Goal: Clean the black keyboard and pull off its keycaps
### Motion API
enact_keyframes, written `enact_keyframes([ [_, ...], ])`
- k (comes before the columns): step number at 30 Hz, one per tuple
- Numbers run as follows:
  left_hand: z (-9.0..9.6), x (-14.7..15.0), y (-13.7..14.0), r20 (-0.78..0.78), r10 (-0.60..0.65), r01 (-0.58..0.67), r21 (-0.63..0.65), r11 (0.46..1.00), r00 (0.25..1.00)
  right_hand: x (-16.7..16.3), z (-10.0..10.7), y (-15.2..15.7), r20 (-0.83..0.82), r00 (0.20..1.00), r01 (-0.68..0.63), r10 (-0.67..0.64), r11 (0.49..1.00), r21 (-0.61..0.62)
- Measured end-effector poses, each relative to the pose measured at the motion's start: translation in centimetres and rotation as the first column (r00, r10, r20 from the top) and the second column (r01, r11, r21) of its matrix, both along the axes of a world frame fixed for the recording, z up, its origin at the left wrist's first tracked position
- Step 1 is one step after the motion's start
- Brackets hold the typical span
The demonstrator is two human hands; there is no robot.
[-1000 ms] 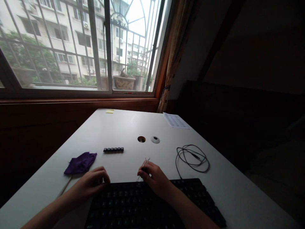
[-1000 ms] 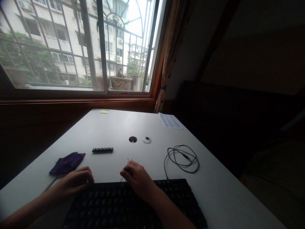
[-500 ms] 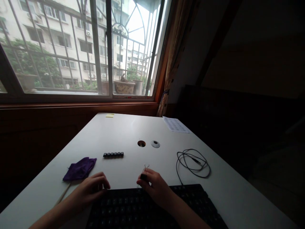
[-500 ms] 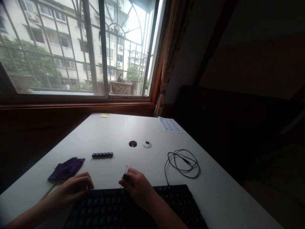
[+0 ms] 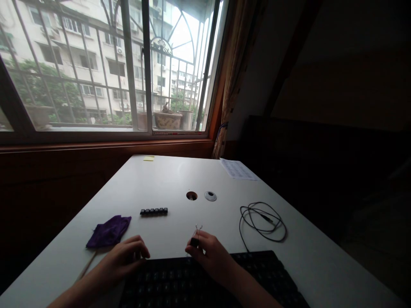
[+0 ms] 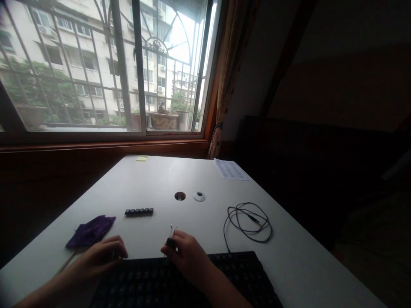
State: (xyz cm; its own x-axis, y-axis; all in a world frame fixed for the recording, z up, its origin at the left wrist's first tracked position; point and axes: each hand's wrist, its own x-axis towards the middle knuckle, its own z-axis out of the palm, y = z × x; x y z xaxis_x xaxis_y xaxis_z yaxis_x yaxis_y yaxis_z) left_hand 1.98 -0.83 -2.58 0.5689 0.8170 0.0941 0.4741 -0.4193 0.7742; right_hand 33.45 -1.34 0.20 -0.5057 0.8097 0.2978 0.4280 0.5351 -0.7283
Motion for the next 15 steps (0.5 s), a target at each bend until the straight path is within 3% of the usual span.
enact_keyframes([
  [15,0.78,-0.03,-0.20,-0.013,0.001,-0.001,-0.031,1.000,1.000,0.24,0.11,0.10,-0.070,0.997,0.033,-0.032,0.999,0.018],
])
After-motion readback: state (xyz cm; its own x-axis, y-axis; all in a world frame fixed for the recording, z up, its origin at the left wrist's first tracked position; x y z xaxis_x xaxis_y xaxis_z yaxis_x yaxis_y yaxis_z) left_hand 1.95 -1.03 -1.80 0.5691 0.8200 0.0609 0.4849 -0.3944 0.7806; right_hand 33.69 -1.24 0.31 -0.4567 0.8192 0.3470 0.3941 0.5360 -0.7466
